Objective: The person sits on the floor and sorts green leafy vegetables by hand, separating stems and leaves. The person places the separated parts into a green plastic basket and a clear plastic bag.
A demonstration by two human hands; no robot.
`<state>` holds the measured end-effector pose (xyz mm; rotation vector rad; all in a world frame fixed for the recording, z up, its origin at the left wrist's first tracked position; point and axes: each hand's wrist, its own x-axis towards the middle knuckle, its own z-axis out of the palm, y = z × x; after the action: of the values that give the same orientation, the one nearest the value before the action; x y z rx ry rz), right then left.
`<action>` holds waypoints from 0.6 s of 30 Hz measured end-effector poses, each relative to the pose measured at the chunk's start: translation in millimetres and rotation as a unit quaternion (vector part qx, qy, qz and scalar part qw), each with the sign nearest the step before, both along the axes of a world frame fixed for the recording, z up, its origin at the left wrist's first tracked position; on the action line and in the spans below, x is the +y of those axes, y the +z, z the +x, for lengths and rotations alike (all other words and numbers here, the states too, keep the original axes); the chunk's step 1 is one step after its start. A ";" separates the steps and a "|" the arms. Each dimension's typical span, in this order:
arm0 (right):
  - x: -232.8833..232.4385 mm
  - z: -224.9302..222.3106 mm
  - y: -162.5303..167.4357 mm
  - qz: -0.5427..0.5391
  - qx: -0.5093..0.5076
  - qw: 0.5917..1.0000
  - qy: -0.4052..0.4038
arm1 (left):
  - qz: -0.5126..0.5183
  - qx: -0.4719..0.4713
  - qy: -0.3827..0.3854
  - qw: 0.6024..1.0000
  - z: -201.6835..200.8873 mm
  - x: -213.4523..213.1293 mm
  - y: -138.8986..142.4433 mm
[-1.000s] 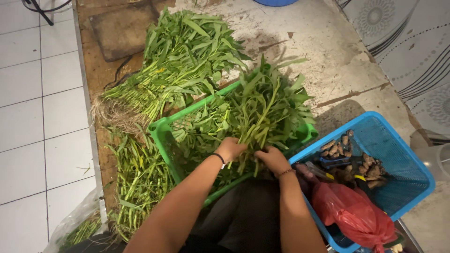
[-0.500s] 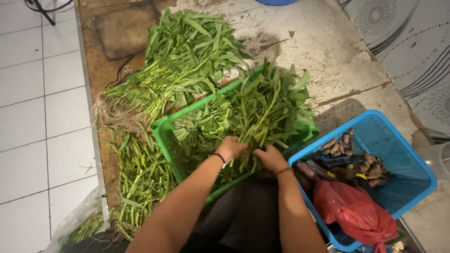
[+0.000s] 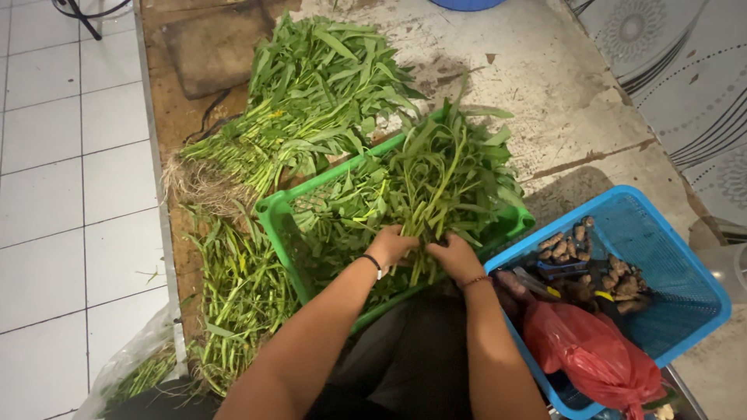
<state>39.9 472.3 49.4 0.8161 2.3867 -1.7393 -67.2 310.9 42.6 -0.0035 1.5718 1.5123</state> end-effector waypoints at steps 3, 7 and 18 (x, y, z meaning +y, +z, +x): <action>2.3 2.4 2.0 0.004 -0.017 1.000 -0.003 | 0.018 -0.010 0.001 1.000 0.7 -2.1 1.1; 4.6 5.4 2.3 -0.011 -0.052 0.998 -0.024 | 0.000 -0.014 -0.011 1.000 -2.2 -7.6 -1.0; 1.9 16.1 19.8 -0.130 -0.036 0.989 0.057 | 0.033 -0.111 -0.039 0.992 5.6 -23.7 12.5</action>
<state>55.9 474.1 69.2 0.6783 2.0595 -1.8857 -61.6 287.2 55.0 -0.0707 1.3296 1.4496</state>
